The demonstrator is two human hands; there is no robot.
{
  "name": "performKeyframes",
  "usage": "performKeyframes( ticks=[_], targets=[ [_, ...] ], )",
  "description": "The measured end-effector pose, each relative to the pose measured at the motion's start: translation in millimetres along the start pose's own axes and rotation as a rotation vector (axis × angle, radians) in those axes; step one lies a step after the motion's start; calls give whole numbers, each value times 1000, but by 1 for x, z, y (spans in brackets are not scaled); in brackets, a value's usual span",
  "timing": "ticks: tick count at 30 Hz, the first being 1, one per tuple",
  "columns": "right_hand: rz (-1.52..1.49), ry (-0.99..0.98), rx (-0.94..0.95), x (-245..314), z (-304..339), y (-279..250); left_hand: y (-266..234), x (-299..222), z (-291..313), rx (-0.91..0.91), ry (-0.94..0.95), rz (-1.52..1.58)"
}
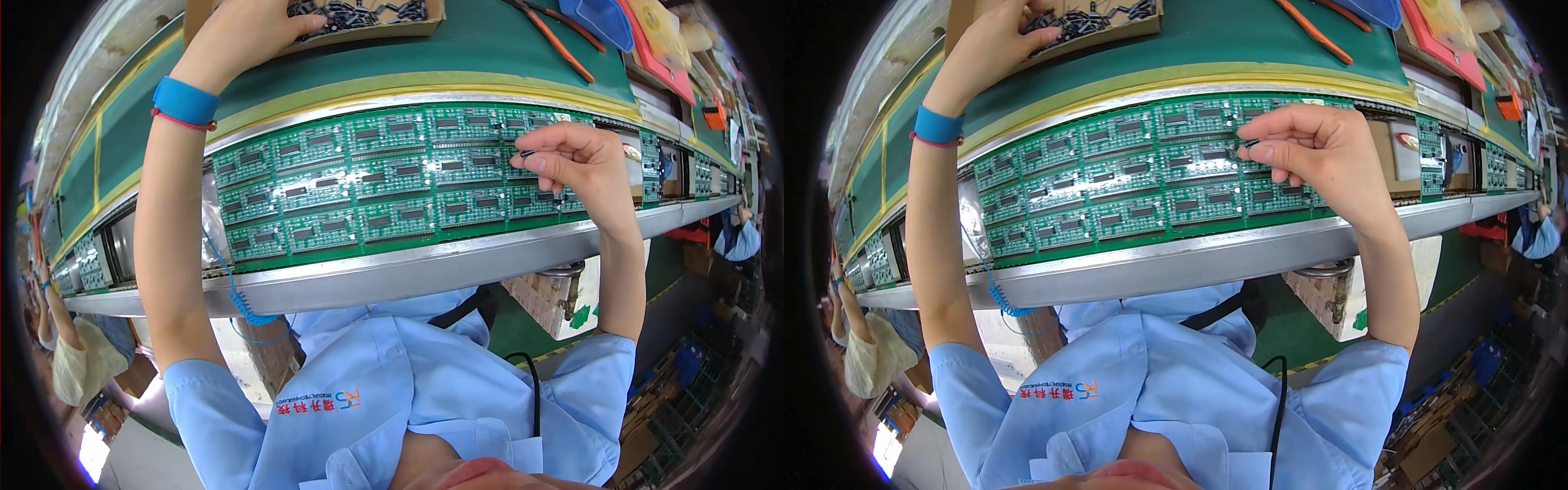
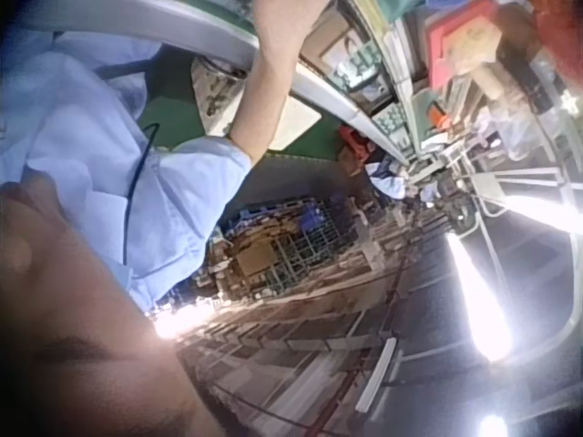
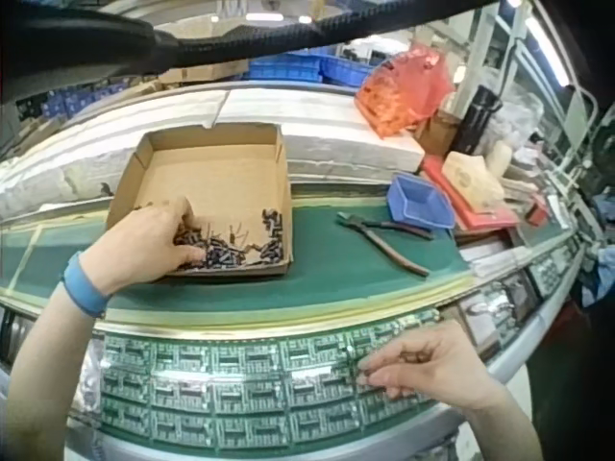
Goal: The person inserts electronic components into circuit boards on a conveyor by hand. The person then dispenses lotion from a bottle onto their hands, rubs the lotion in, and resumes inserting electronic components into the circuit boards.
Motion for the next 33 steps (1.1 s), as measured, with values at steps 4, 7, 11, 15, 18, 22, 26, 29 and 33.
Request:
performKeyframes(
  ticks=[4,7,11,15,18,22,26,29,33],
  targets=[
    [-36,41,-17,-9,5,-5,8,-13,-8,81,96,162],
    [-77,39,-29,-10,7,-6,11,-10,-7,-43,128,173],
    [42,-127,-79,-12,5,-3,5,13,-12,-93,-338,611],
    [173,-331,-154,-7,3,2,20,51,-16,-162,-444,1162],
    [294,-406,-177,-3,-3,7,32,71,-14,-132,-501,1914],
    [445,-439,-179,0,-5,14,34,81,-9,-79,-482,2192],
    [516,-495,-219,3,-4,18,12,33,14,19,-413,2218],
    [529,-461,-235,3,2,15,12,1,40,421,-245,2246],
    [531,-420,-222,3,9,18,22,-48,67,494,-224,1781]
  ],
)
Point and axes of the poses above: each hand's wrist, its own z-axis away from the middle knuckle, its own y-axis out of the palm, x = y × z, the point moved 4 cm from there along -z, towards the middle knuckle, and after that the axes turned 3 degrees about y, right-handed, at the moved point
